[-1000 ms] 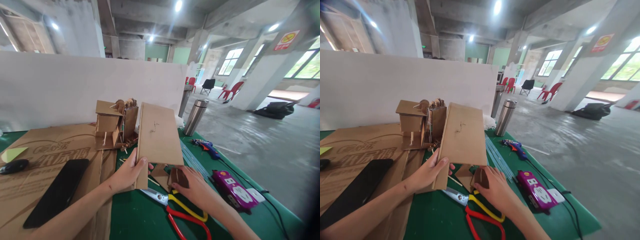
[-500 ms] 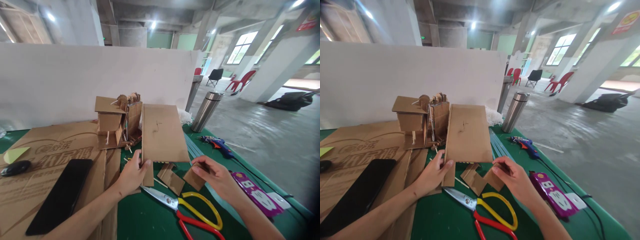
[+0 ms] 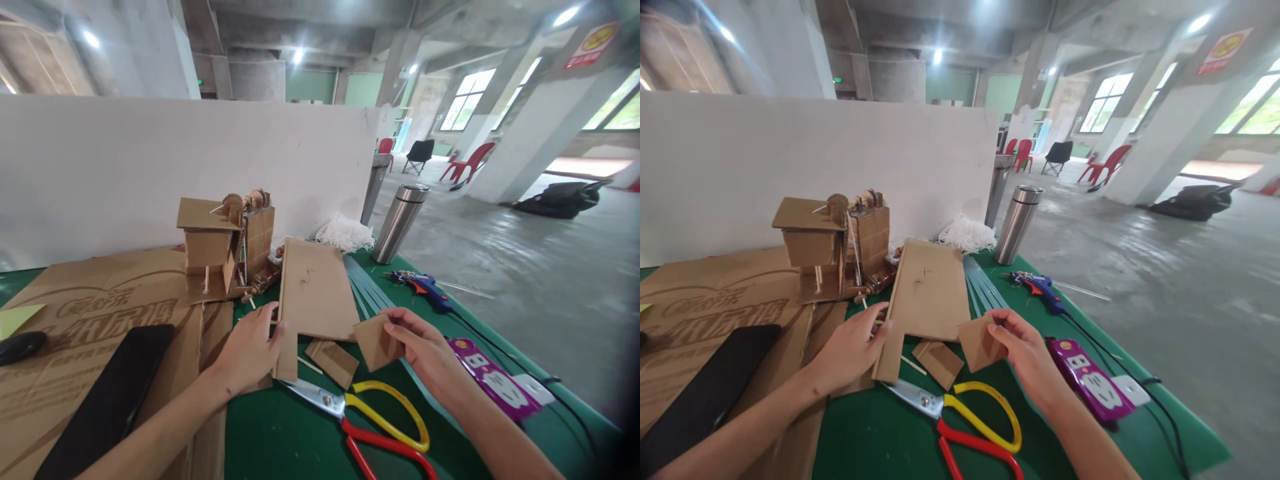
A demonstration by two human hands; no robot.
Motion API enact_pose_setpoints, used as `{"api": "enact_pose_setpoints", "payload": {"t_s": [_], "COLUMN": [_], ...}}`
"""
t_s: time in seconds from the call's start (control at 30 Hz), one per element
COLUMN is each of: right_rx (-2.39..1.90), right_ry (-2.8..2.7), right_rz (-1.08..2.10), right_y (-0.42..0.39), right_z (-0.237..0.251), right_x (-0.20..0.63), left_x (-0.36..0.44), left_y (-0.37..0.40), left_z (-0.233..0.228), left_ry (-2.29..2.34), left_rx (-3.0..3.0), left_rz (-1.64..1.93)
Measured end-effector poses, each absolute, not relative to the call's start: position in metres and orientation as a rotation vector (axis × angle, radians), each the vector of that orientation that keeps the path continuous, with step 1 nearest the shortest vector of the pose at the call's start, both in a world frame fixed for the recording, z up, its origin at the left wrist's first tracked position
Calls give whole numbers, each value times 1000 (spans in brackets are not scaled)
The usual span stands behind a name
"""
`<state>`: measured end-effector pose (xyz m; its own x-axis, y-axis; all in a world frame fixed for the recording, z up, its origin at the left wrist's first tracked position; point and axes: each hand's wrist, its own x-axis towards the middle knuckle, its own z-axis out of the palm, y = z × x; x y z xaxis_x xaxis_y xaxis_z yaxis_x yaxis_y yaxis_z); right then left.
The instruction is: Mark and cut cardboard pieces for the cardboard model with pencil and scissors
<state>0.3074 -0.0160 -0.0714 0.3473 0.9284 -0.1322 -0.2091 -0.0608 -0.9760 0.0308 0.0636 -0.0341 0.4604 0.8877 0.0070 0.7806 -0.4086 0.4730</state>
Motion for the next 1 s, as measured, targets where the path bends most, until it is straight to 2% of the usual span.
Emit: {"api": "enact_pose_setpoints", "payload": {"t_s": [0.23, 0.5, 0.77, 1.0], "right_rx": [-1250, -1203, -1260, -1324], "right_ry": [-764, -789, -887, -1169], "right_rz": [1112, 1155, 1122, 1169], "right_y": [-21, -23, -20, -41], "right_z": [-63, -64, -66, -42], "right_x": [307, 303, 302, 251], "left_x": [-2, -10, -25, -9], "left_y": [53, 36, 15, -13], "left_z": [6, -9, 10, 8], "left_ry": [1350, 1346, 1267, 1089], "left_rx": [2546, 2587, 2632, 2706], "left_rz": [4, -208, -215, 229]}}
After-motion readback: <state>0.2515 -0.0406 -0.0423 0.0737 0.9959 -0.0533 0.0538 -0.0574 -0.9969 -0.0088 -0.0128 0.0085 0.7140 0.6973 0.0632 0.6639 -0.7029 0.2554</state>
